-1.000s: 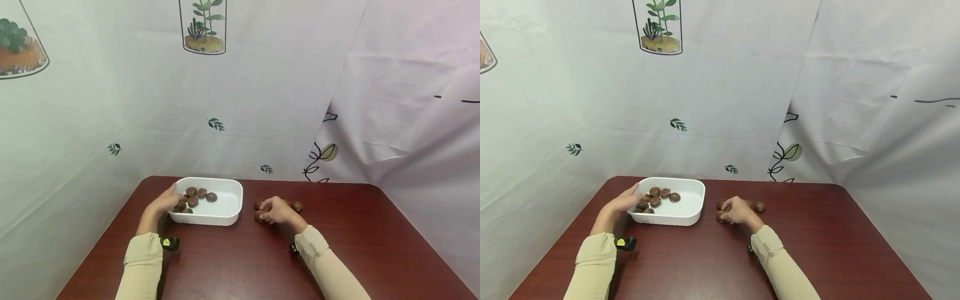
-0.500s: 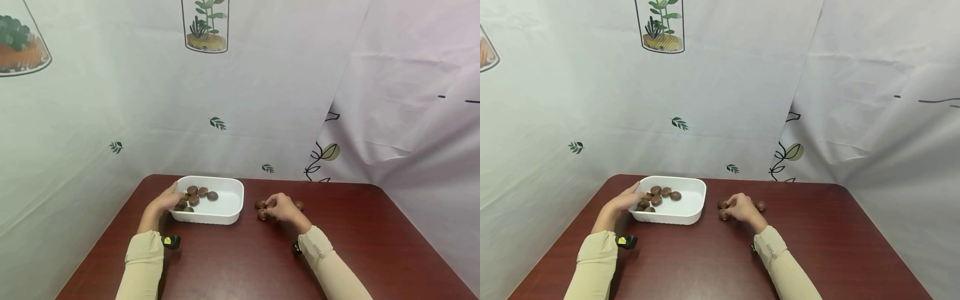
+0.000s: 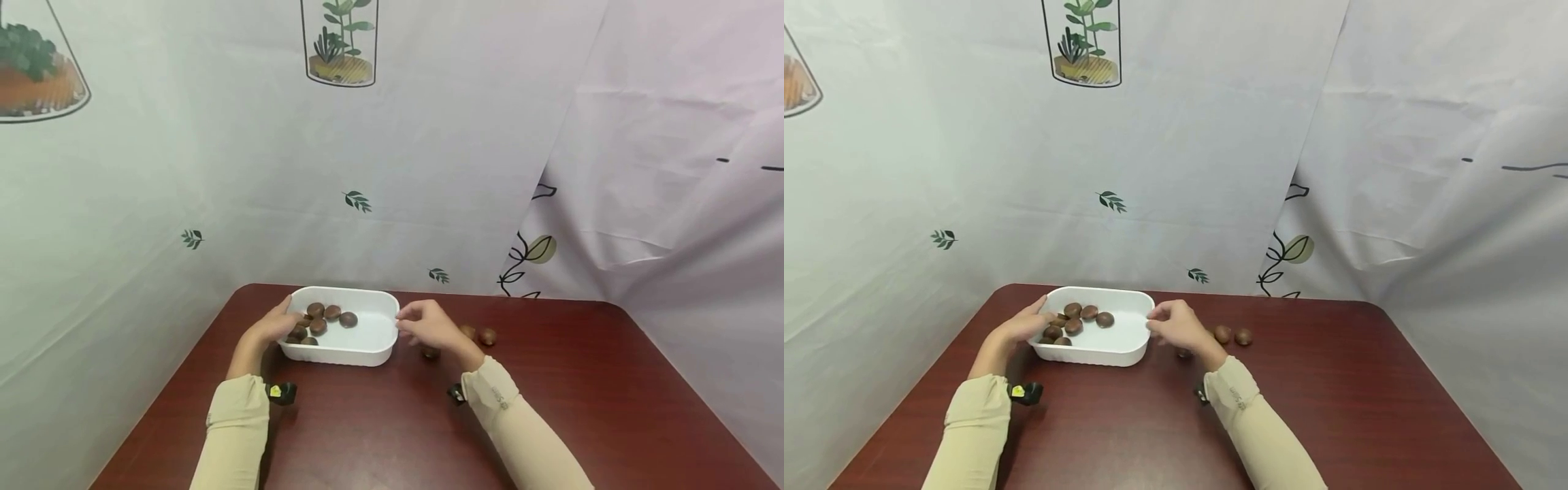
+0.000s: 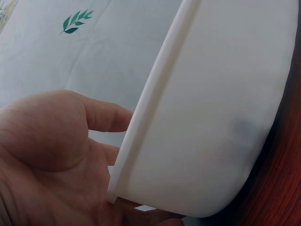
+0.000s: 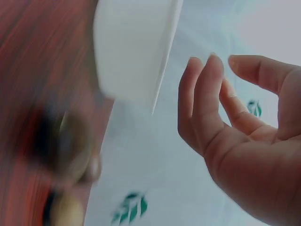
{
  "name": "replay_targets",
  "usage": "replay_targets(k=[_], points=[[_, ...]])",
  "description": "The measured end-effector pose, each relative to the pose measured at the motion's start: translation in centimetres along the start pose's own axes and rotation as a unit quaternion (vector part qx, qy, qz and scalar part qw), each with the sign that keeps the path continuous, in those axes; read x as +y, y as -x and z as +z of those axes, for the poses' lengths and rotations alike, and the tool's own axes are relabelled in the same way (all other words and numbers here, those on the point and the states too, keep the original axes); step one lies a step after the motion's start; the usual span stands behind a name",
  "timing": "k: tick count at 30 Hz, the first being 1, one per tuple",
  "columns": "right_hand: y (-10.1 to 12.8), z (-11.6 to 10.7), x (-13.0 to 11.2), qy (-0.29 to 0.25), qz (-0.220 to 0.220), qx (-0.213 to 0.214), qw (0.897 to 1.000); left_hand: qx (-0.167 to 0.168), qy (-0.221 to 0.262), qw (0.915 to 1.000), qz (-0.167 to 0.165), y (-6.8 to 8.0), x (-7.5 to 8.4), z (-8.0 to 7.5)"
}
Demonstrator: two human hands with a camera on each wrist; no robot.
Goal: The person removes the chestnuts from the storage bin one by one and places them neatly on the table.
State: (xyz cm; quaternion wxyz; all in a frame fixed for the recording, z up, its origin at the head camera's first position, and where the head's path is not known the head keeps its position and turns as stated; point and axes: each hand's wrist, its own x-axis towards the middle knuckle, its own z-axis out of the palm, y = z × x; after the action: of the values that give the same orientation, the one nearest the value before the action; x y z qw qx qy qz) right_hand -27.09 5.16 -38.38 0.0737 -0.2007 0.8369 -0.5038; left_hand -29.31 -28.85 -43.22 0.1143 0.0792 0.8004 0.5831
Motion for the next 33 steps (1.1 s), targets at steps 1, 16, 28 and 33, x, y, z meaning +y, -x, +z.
replay_targets(k=[1,16,28,33], points=[[-0.3,0.6,-0.3,-0.014,-0.005,-0.004,1.000,-0.002,-0.002,1.0000,0.004,0.3,0.4,0.2],[-4.7,9.4,-2.8,-0.047,0.008,-0.042,0.998,0.056,-0.081,0.9931,-0.064,2.1,2.4,1.1],[-7.0,12.4,-2.2,-0.022,0.064,-0.081,0.994,0.062,-0.123,0.9830,-0.121,2.4,3.0,1.3],[-7.7,13.2,-2.4,-0.073,0.096,-0.096,0.988,0.062,-0.128,0.9817,-0.126,2.6,3.0,1.0]])
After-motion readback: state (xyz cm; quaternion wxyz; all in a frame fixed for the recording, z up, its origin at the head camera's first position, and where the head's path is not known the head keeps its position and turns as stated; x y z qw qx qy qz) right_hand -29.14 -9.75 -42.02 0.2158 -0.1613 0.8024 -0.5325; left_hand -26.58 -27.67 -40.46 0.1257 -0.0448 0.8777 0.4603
